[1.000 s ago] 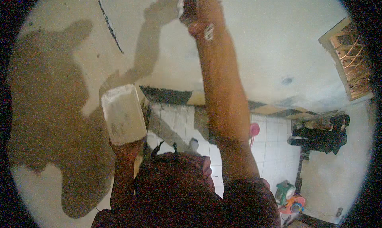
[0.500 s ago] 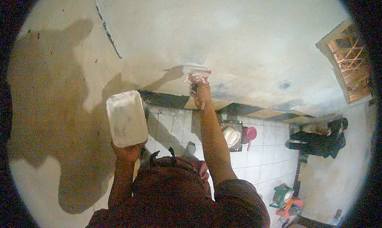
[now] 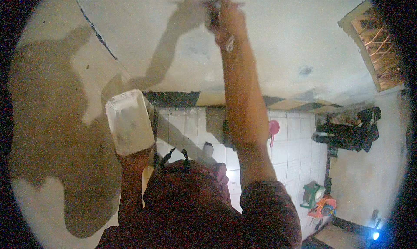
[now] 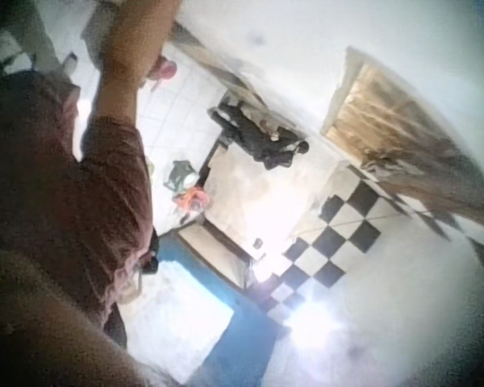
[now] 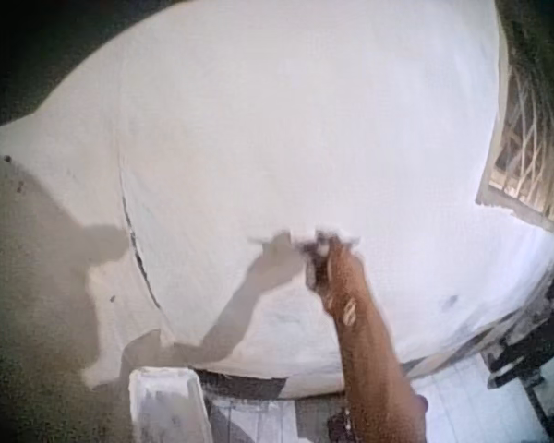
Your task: The person applies a white substance from a container onto a wall using a spatula, spreading it across uneven surfaces and corners.
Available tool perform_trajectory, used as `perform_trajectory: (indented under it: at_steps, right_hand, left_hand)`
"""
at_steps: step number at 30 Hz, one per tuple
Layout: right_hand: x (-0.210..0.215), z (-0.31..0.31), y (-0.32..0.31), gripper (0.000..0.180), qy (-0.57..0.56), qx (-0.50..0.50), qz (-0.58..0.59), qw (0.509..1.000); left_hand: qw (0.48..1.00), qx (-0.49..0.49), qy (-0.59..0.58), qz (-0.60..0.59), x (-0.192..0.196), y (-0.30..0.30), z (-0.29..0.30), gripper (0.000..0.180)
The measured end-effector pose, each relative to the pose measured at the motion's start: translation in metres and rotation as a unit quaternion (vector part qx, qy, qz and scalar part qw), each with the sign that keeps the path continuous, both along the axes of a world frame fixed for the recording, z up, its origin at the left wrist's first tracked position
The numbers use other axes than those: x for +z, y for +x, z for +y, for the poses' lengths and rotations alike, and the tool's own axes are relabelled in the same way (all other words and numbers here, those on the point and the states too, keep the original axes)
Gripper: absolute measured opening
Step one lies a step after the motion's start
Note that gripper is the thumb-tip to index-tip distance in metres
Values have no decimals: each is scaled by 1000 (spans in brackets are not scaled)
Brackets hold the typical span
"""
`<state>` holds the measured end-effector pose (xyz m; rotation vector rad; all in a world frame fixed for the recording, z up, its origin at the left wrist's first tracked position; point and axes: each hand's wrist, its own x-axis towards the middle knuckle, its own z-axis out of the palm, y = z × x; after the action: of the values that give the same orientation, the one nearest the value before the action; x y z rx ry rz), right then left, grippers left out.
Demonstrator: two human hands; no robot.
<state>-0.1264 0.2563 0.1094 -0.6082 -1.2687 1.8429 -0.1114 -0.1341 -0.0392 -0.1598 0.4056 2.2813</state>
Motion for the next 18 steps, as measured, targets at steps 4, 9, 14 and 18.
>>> perform_trajectory:
  at_steps: [4, 9, 14, 18]
  right_hand:
    - [73, -17, 44, 18, -9, 112, 100, 989]
    - [-20, -29, 73, 26, -15, 70, 153, 986]
    - [-132, -64, 75, 31, -86, 98, -7, 991]
    - [-198, -79, 45, 17, -206, 126, -11, 970]
  left_hand:
    - [998, -7, 21, -51, 1, 1, 8, 61]
    - [998, 12, -5, -64, -4, 2, 6, 60]
    - [999, 10, -9, -49, -2, 0, 12, 59]
    - [998, -5, -18, -54, -3, -2, 11, 61]
